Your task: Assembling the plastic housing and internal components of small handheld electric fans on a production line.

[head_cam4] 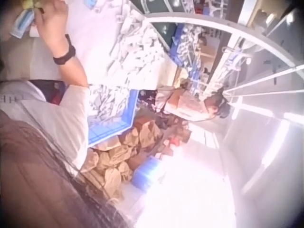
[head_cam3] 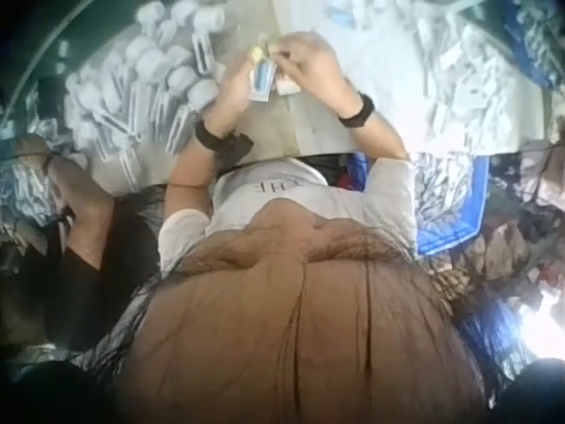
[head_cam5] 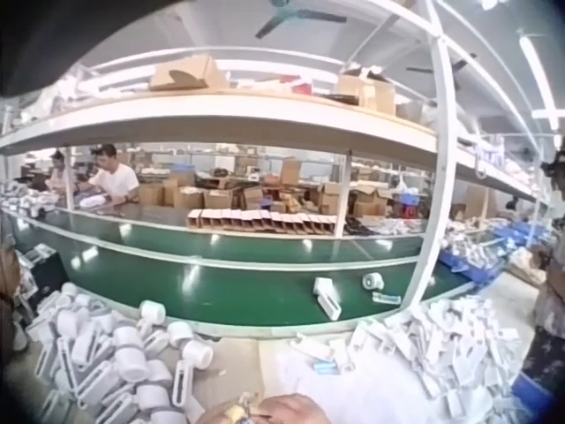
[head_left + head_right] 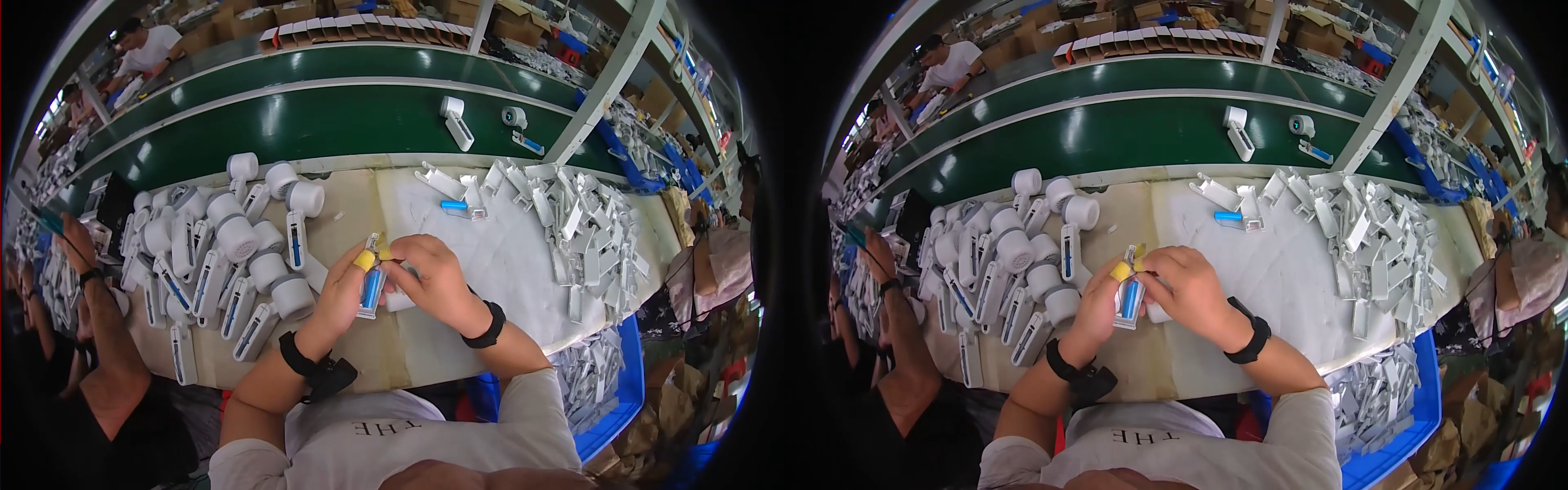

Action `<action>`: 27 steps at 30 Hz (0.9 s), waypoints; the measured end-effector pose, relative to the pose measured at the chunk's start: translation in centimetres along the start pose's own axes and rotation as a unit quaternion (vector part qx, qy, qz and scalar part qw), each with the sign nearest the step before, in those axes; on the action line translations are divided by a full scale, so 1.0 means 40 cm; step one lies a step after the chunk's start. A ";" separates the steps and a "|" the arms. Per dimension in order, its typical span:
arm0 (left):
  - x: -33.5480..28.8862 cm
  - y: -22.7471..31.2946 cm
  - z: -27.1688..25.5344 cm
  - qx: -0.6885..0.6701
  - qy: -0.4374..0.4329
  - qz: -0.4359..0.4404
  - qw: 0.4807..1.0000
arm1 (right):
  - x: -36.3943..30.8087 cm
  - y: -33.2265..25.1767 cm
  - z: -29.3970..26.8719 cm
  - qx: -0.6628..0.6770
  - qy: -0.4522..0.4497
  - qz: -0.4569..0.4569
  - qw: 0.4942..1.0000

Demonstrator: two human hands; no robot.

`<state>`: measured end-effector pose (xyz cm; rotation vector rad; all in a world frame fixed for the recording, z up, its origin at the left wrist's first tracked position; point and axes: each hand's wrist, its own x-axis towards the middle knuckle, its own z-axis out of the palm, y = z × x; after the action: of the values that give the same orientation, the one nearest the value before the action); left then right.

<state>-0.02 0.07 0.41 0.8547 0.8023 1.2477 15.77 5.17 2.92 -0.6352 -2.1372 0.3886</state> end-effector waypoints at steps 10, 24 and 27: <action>-0.019 -0.023 0.010 0.283 0.016 0.158 0.946 | -0.004 -0.007 -0.009 0.077 0.008 0.023 0.997; -0.027 -0.023 0.030 0.464 0.054 0.254 0.847 | -0.006 -0.025 -0.013 -0.066 -0.006 -0.065 0.996; -0.032 -0.024 0.032 0.460 0.055 0.230 0.856 | -0.006 -0.024 -0.017 -0.015 -0.033 -0.015 0.999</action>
<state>1.34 -1.41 0.23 1.8480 1.3815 1.3116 16.13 4.27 3.61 -0.6144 -2.2160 0.3665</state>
